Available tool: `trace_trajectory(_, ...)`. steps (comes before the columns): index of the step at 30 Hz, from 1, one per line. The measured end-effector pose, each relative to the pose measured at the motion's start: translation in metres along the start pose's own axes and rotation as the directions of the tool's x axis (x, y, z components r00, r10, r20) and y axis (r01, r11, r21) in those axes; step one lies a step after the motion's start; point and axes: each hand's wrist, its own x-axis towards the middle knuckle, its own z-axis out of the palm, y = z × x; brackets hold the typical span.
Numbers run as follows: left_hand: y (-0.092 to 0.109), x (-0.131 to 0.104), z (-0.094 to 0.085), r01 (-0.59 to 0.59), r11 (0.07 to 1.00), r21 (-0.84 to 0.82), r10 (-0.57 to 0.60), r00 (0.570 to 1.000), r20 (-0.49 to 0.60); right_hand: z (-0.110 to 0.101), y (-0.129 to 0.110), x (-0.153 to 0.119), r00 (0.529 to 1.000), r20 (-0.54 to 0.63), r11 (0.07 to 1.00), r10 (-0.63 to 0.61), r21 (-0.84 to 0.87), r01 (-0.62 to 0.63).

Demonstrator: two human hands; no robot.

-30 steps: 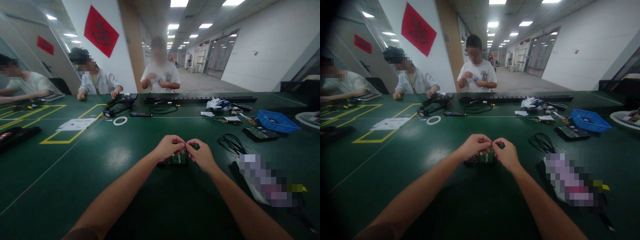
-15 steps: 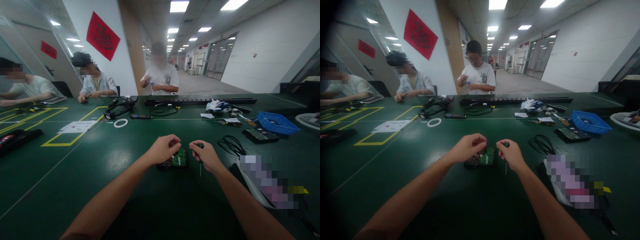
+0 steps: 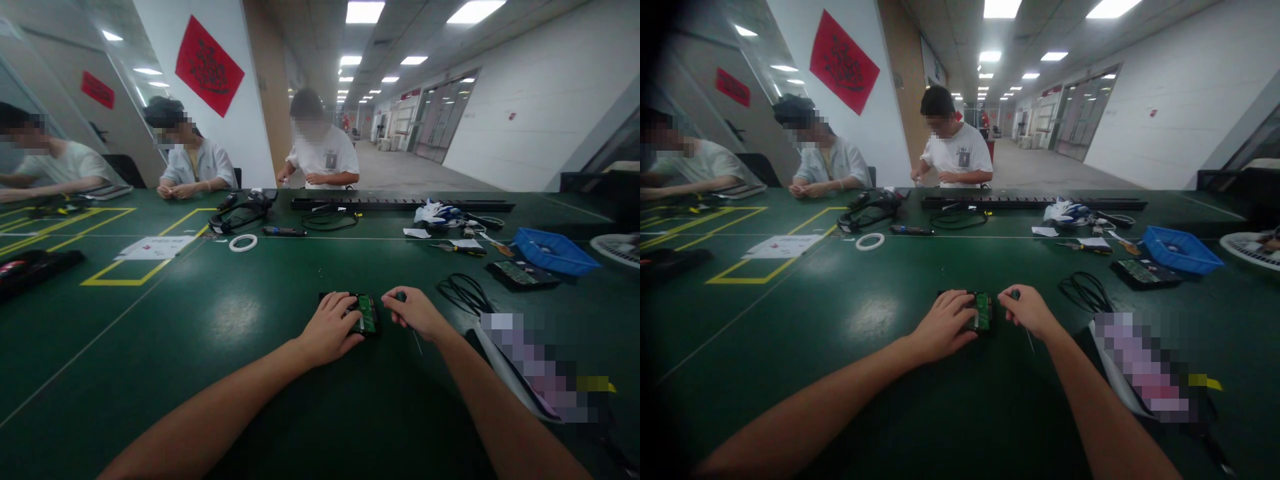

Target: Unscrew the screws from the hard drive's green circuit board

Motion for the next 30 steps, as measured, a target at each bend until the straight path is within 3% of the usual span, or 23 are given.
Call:
trace_trajectory(5,-0.01,0.004,0.004,-0.032,0.999,-0.04,0.032,0.999,-0.007,-0.001,-0.013,0.007,0.999,0.05,0.991,0.01,-0.134,-0.003)
trace_trajectory(9,-0.019,0.007,0.007,-0.058,0.997,-0.057,0.058,0.998,0.006,0.007,-0.033,0.026,0.988,0.156,0.975,0.016,-0.221,0.019)
trace_trajectory(12,-0.02,0.008,0.007,-0.059,0.997,-0.057,0.059,0.998,0.0,0.016,-0.052,0.043,0.985,0.175,0.9,0.003,-0.429,0.073)
trace_trajectory(16,-0.018,0.008,0.006,-0.042,0.996,-0.072,0.042,0.999,-0.004,0.024,-0.068,0.056,0.995,0.102,0.755,-0.023,-0.65,0.084)
trace_trajectory(30,-0.016,0.005,0.01,-0.036,0.995,-0.098,0.033,0.999,-0.024,0.019,-0.045,0.062,0.987,0.063,0.726,-0.149,-0.671,0.152)
